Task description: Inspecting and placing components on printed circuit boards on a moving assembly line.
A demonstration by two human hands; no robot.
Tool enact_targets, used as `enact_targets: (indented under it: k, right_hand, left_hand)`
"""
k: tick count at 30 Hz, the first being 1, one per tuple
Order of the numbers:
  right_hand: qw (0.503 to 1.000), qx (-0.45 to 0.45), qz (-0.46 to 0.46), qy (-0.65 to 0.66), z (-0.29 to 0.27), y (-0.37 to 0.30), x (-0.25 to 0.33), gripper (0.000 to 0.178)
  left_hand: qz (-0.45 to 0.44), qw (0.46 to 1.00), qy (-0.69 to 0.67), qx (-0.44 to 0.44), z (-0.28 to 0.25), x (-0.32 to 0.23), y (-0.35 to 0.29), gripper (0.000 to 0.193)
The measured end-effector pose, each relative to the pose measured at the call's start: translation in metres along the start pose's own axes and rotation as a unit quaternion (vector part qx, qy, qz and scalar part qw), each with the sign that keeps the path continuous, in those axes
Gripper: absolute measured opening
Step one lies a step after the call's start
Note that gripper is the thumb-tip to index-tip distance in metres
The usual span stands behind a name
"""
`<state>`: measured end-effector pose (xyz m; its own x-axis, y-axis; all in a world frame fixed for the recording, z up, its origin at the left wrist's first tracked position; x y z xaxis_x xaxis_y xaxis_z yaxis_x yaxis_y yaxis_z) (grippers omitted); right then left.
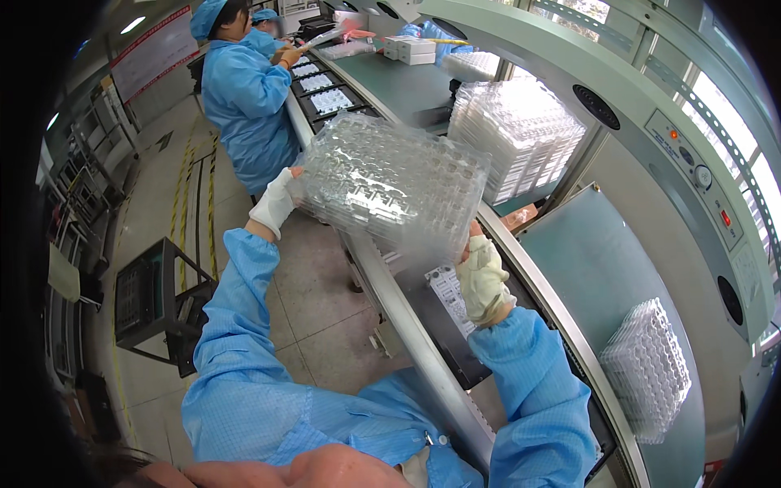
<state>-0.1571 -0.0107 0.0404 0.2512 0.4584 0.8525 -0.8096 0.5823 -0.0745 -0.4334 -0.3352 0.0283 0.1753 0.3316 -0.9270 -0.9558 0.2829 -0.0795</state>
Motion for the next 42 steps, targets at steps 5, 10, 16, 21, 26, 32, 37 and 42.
enact_targets:
  k: [5,10,16,21,26,32,37,42]
  right_hand:
    - [0.999,0.035,0.038,-0.018,-0.021,0.03,-0.023,0.044]
    - [0.999,-0.01,0.044,0.012,0.0,0.022,-0.017,0.045]
    - [0.996,-0.033,0.073,-0.025,0.043,0.009,0.005,0.052]
    - [0.988,-0.074,0.119,-0.067,0.066,0.036,-0.006,0.068]
    - [0.984,-0.034,0.045,-0.171,0.076,0.058,-0.019,0.058]
    - [0.994,-0.013,0.058,-0.089,0.061,0.06,-0.027,0.046]
    - [0.986,-0.057,0.074,-0.135,0.098,0.037,-0.006,0.052]
    - [0.995,-0.001,0.06,-0.081,0.087,0.064,-0.018,0.054]
  left_hand:
    - [-0.002,0.999,-0.043,0.001,-0.013,0.012,0.027,0.048]
    - [0.023,0.999,-0.038,0.01,-0.012,0.015,0.035,0.054]
    - [0.024,0.999,-0.038,-0.029,-0.011,0.004,0.028,0.05]
    - [0.005,0.997,-0.045,-0.062,-0.039,-0.001,0.03,0.052]
    - [-0.011,0.995,-0.055,-0.087,-0.059,-0.002,0.037,0.054]
    - [-0.002,0.992,-0.03,-0.123,-0.053,0.005,0.055,0.055]
    - [0.01,0.993,-0.05,-0.104,-0.058,-0.001,0.062,0.055]
    - [-0.002,0.991,-0.065,-0.115,-0.037,-0.019,0.061,0.056]
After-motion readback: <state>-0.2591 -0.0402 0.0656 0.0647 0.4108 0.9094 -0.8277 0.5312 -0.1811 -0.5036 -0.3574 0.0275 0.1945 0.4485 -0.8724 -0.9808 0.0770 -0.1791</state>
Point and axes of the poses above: each hand's wrist, its own y-axis towards the middle knuckle, its own z-axis out of the palm, x = y × z, the point moved 3 cm from there along y, towards the middle knuckle, and after that the axes turned 12 degrees about -x, right-handed, at the moved point
